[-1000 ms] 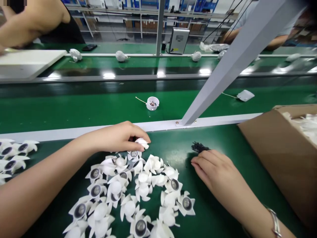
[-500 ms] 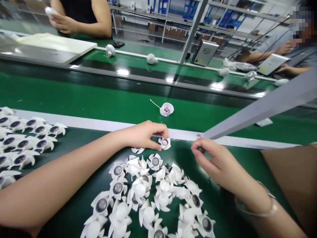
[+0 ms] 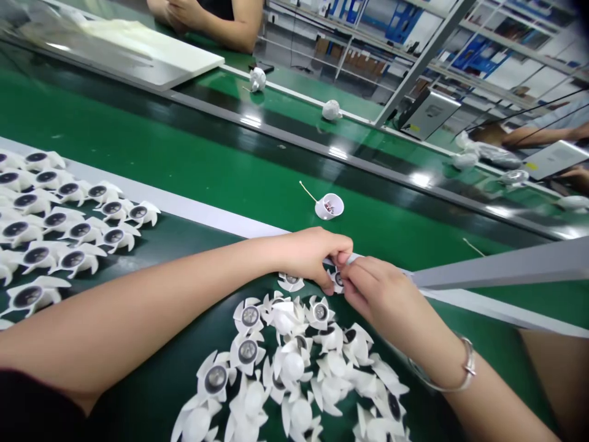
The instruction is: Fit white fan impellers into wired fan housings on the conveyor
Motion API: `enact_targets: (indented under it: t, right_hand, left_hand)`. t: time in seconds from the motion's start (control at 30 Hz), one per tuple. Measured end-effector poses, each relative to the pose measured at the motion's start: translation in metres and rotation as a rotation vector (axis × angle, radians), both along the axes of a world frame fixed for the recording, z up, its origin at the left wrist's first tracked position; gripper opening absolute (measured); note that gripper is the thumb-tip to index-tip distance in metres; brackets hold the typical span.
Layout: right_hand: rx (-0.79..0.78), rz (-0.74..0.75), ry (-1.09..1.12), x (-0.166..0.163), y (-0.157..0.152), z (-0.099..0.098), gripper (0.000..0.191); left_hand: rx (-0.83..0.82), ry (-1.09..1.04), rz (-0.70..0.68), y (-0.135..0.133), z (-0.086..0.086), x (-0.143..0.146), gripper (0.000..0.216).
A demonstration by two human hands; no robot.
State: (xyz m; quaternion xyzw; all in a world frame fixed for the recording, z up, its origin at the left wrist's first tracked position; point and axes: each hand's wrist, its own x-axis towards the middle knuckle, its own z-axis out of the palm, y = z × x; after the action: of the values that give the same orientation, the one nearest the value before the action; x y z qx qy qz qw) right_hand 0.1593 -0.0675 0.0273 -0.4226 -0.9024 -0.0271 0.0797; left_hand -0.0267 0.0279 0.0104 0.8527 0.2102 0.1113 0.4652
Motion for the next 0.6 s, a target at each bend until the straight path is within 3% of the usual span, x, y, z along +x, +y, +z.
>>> enact_targets:
  t: [0.13,0.27,0.37,0.47,0.5,0.57,0.6]
  right_hand:
    - [0.110,0.063,-0.139,-0.002,-0.011,0.006,0.015]
    - [0.009,0.111,-0.173,0.007,-0.014,0.027,0.021]
    - [-0.013,-0.029,0.040,0.011,0.009,0.045,0.022]
    - [0.018,-0.238,0.256,-0.005,0.056,0.049,0.024]
    - [-0.007,-0.270,0.282,-0.016,0.075,0.046,0.034]
    - [-0.106,-0.293,0.229,-0.042,0.111,0.036,0.080]
    - [-0.162,-0.320,0.172,-0.055,0.126,0.031,0.090]
  left_hand:
    - [-0.048,-0.032,-0.005,0.000,-0.002,0.000,0.047]
    - [-0.072,-0.039,-0.014,0.001,-0.003,0.001,0.048]
    - [-0.051,-0.047,-0.014,0.002,-0.004,0.001,0.048]
    - [-0.050,-0.076,-0.002,0.001,-0.006,0.001,0.046]
    - [-0.054,-0.083,0.005,0.000,-0.007,0.000,0.045]
    - [-0.049,-0.102,0.010,-0.002,-0.009,0.000,0.043]
    - [-0.042,-0.111,0.005,-0.003,-0.010,-0.001,0.042]
